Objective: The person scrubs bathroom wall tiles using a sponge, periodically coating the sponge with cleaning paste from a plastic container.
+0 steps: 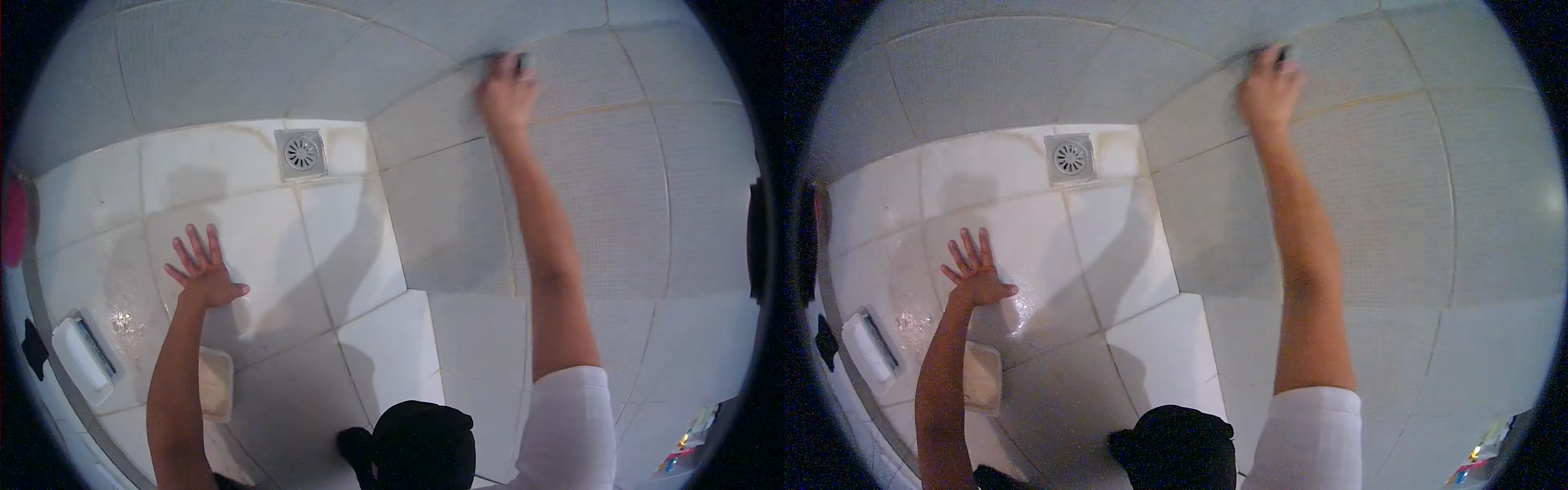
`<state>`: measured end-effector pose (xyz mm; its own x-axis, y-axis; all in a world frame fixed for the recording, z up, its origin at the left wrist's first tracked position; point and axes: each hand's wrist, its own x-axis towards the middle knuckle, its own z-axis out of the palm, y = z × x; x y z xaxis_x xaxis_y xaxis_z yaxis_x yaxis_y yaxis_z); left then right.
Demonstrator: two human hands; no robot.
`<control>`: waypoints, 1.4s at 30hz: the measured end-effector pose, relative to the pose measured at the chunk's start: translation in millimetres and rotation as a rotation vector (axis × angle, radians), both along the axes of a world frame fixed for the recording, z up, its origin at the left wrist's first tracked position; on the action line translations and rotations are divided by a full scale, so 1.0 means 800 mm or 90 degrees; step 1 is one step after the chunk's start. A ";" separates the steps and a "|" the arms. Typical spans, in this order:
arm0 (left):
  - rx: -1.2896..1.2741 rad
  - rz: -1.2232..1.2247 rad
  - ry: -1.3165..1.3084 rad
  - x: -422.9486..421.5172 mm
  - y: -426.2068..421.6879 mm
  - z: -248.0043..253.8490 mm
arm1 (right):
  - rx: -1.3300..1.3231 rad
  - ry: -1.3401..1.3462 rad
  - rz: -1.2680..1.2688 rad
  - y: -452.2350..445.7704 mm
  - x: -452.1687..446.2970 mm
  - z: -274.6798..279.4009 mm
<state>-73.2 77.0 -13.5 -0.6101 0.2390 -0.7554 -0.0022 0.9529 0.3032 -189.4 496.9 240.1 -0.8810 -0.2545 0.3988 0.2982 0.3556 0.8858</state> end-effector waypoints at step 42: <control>-0.032 -0.010 0.026 0.005 0.006 -0.017 | -1.384 0.369 0.179 -0.118 -0.043 -0.200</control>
